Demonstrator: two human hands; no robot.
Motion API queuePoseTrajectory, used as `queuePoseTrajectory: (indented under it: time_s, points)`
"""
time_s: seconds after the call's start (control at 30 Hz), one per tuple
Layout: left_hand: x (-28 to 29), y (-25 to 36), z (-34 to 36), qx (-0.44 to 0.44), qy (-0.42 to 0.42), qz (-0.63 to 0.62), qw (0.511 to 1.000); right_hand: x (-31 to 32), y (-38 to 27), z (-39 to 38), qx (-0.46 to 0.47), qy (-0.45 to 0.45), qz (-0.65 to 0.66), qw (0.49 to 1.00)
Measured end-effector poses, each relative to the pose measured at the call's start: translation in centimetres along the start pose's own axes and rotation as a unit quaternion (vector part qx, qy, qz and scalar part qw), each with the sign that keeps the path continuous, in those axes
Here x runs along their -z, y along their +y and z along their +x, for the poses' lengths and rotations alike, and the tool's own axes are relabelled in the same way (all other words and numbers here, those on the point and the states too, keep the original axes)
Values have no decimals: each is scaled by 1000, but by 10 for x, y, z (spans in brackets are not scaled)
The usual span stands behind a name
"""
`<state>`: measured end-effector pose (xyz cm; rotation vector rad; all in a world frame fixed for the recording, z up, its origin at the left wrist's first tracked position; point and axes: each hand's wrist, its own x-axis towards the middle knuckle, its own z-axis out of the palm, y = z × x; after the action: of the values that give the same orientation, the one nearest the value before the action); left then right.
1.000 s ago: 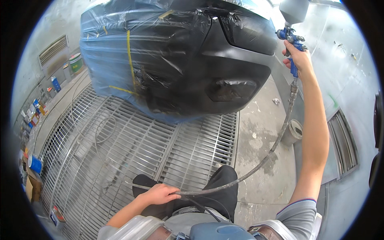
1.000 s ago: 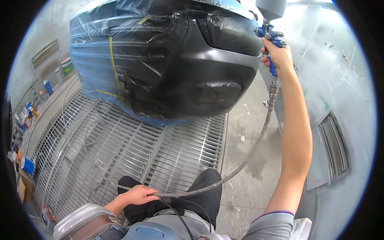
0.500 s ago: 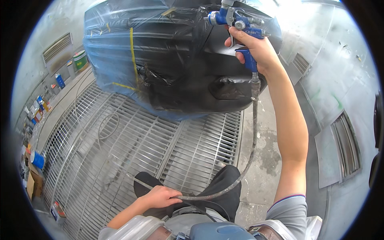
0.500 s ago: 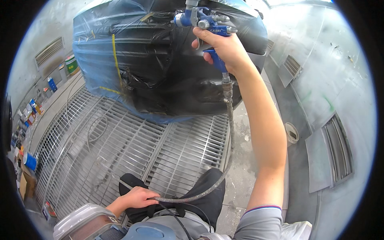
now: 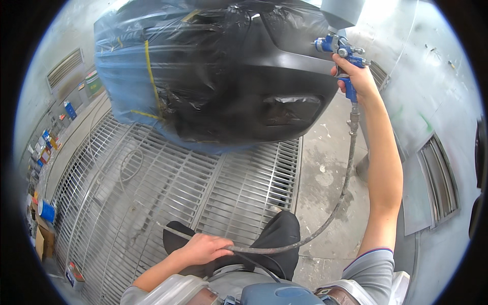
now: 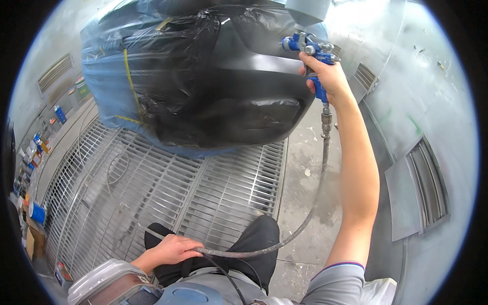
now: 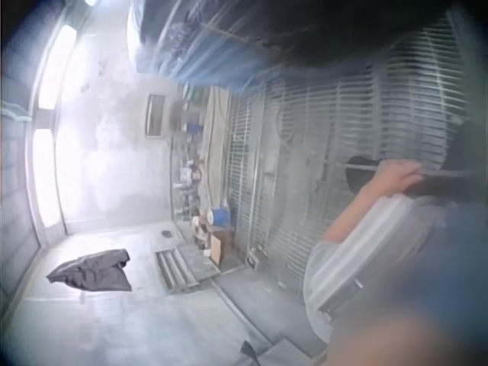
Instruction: The person prepares paint by pouring it into a spray gun cup, then walks to a car in a paint booth and applies black paint to the front bumper and hood using a spray gun. The person moves around the vehicle to cover different areas and refills the spray gun from a paint can.
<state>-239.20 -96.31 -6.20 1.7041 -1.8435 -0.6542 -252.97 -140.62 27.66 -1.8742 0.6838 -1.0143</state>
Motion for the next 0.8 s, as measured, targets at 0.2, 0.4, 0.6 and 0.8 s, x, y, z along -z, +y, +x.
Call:
queuePoseTrajectory:
  time_s: [0.2,0.4,0.6,0.8]
  points:
    - [-9,7,30,12,3,-9,1000,76,26,21,-26,61,-59,996]
    - [-11,17,46,35,34,-6,999,126,51,51,-28,143,-86,986]
    - [-18,20,61,60,47,-11,997,172,75,83,-24,232,-135,963]
    - [-18,22,63,65,51,-22,996,169,89,74,-32,285,-241,927]
